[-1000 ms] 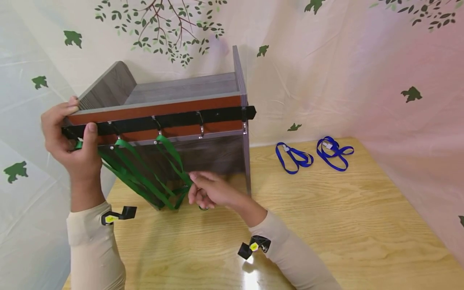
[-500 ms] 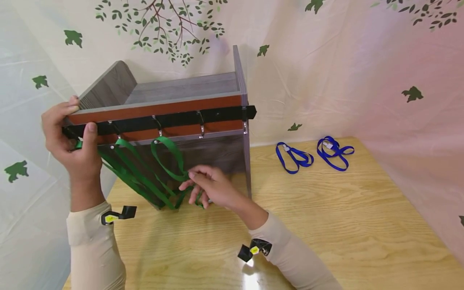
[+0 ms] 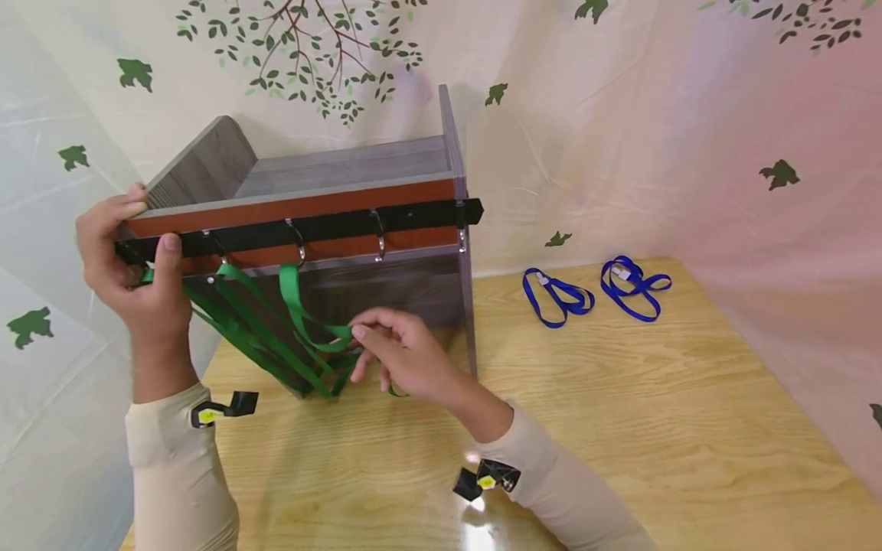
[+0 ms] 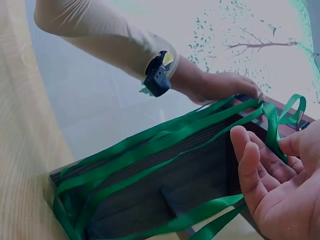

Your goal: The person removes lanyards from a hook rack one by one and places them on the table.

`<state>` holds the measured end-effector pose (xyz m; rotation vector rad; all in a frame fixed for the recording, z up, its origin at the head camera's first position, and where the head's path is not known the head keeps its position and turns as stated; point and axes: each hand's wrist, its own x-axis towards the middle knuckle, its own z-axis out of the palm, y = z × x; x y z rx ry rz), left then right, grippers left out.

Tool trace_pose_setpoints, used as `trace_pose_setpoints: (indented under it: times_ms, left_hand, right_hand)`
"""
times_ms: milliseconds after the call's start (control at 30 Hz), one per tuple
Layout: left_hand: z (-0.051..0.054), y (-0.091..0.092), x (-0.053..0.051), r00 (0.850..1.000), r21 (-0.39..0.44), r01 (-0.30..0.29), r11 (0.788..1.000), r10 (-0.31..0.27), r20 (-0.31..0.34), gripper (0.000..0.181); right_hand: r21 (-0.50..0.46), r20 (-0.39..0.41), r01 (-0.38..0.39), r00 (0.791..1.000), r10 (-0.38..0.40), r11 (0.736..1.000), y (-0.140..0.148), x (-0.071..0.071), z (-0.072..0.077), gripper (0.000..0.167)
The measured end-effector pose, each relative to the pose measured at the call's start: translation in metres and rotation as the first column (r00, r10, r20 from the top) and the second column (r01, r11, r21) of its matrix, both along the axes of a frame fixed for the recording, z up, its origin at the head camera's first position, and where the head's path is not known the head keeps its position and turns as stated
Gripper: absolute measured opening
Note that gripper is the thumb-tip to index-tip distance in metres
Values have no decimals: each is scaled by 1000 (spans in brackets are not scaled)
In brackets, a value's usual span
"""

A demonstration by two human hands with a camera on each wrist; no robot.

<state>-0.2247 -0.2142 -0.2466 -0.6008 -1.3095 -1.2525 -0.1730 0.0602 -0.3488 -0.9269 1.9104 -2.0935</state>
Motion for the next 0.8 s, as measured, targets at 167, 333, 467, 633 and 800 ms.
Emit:
trace_pose_setpoints:
  times_ms: [167,333,467,633,800]
  left_hand:
    - [0,0,-1,1000,14,19,1000,-19,-11,65]
    - [0,1,-1,1000,7,2,1000,-2,-11,66]
    - [0,2,0,1000,15,7,1000,-7,-16,59]
    - [1,3,0,999,31,23,999,-23,-26,51]
    - [1,3,0,1000,29,17,999,-17,-21,54]
  right_hand:
    - [41,-37,10,999,-8,999,1,6,4,22]
    - [113,-60,19,998,-12,993,5,14,4,20]
    - [144,-97,19,995,-5,989,8,20,5,19]
    - [114,-162,1,987,18,994,12,26,9,17]
    - [78,-251,14,968,6,997,14,23,17,17]
